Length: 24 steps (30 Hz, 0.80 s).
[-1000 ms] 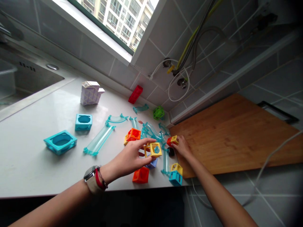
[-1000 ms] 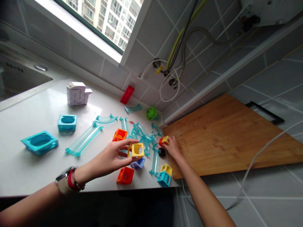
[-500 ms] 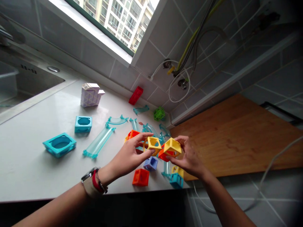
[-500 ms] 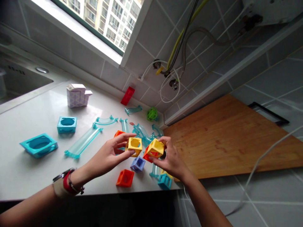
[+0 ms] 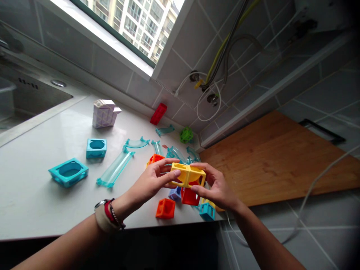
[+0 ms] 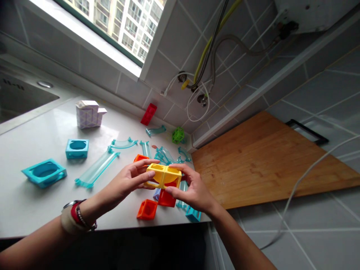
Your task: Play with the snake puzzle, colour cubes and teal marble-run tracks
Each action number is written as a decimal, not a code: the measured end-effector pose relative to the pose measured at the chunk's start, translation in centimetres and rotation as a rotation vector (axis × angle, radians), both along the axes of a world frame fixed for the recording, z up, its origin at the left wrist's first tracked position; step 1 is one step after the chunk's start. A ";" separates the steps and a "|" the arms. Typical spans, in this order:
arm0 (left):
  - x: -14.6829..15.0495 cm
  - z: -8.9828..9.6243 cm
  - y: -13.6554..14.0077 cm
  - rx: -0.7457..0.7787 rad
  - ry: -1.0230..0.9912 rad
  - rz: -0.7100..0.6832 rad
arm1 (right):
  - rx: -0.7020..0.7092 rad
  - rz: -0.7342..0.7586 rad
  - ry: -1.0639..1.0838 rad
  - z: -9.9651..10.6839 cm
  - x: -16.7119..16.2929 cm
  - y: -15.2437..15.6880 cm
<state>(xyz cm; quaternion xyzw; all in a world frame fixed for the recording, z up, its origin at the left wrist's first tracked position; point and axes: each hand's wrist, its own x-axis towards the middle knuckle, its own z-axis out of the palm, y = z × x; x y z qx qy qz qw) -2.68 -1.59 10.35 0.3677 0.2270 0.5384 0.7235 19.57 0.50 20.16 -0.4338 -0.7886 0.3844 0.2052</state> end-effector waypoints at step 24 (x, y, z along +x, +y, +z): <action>0.5 0.4 -1.4 0.300 0.040 0.149 | 0.288 0.053 0.040 0.2 -0.9 -2.2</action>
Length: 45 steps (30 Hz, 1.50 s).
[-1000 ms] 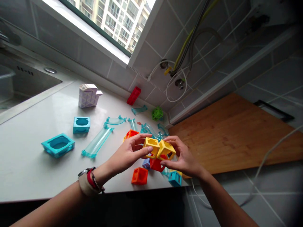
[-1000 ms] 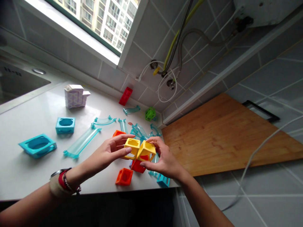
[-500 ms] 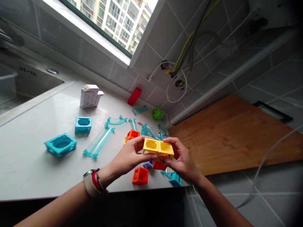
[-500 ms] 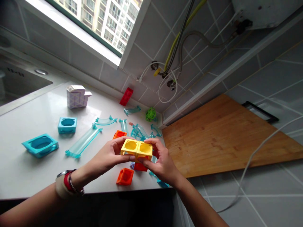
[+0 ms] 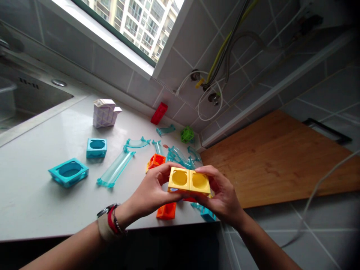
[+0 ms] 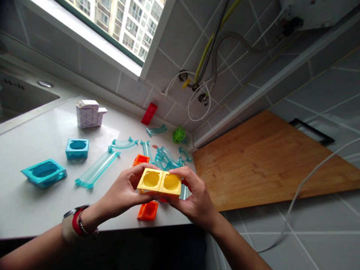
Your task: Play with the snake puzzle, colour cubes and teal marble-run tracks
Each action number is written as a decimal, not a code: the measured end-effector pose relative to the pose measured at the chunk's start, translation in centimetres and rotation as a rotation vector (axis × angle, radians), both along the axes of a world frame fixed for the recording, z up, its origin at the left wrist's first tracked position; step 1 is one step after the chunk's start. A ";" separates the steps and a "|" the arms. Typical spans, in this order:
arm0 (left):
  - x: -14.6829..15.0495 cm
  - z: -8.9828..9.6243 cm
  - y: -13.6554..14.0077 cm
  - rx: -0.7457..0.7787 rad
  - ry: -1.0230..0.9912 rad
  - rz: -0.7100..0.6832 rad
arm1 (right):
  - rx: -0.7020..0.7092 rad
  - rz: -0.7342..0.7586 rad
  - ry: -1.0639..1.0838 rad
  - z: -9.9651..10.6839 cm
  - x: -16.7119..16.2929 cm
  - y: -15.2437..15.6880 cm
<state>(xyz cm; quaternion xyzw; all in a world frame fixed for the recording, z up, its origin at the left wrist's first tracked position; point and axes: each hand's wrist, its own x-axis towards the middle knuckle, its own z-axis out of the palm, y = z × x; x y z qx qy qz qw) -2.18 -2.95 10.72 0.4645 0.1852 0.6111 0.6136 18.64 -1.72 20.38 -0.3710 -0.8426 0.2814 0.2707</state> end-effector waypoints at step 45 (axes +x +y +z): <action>-3.6 -0.7 2.5 -0.014 0.100 0.018 | 0.028 -0.443 -0.729 -10.7 15.5 17.5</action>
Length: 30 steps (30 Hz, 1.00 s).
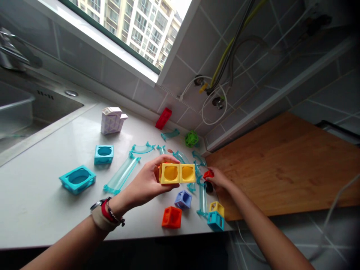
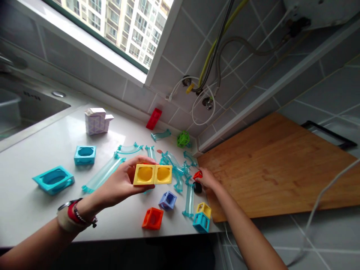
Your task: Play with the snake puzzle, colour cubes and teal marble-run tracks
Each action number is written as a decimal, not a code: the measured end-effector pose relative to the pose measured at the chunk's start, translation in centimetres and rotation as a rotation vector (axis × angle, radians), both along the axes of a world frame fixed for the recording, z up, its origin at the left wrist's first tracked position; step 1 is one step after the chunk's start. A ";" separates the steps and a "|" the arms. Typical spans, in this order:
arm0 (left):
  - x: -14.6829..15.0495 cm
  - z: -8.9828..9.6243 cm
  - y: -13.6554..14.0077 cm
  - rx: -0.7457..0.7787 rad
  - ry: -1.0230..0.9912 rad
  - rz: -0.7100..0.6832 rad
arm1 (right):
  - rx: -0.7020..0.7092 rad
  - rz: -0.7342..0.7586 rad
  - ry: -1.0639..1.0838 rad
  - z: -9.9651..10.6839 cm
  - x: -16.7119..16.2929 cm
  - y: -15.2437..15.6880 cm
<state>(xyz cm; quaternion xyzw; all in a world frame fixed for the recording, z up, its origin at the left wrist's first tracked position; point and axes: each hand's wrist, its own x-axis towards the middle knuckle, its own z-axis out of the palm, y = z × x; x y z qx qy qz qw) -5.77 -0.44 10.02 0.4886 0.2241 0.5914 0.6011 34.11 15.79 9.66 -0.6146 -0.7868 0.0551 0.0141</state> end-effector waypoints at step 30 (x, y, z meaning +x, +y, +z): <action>-8.2 3.1 0.6 -0.109 -0.487 0.571 | 0.153 0.349 0.496 6.3 -13.2 -18.1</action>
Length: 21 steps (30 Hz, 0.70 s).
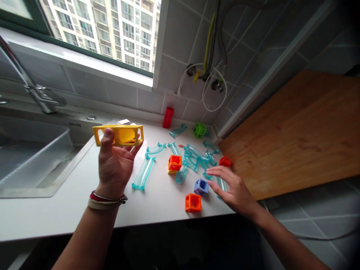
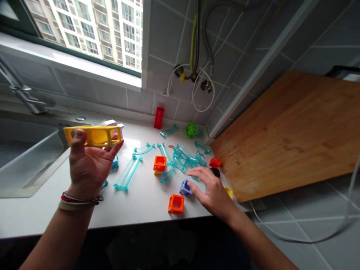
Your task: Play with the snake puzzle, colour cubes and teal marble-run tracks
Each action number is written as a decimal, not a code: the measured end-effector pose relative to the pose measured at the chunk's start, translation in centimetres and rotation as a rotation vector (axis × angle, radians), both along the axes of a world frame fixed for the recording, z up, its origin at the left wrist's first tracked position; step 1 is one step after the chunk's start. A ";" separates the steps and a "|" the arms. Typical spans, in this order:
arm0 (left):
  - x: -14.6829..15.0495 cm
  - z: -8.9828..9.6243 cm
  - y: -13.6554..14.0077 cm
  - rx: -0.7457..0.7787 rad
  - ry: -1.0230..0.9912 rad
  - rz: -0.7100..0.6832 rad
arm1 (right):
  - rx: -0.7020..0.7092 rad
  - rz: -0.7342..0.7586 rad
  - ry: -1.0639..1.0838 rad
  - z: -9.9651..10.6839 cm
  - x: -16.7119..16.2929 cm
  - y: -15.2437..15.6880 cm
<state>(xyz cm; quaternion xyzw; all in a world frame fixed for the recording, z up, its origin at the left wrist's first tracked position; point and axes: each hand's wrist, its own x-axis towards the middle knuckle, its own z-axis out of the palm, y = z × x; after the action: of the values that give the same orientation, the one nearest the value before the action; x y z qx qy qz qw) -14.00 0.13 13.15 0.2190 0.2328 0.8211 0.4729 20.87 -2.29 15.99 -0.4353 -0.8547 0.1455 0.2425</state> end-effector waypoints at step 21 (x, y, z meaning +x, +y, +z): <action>6.9 -2.4 -10.6 -0.516 0.032 -0.137 | -0.084 -0.033 0.453 -5.3 -2.8 -5.0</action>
<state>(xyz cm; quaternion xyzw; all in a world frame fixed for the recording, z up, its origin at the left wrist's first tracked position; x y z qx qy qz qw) -7.08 -10.47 10.74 0.1195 0.4263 0.6971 0.5639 18.06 -7.29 10.68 -0.4152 -0.7644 0.2710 0.4123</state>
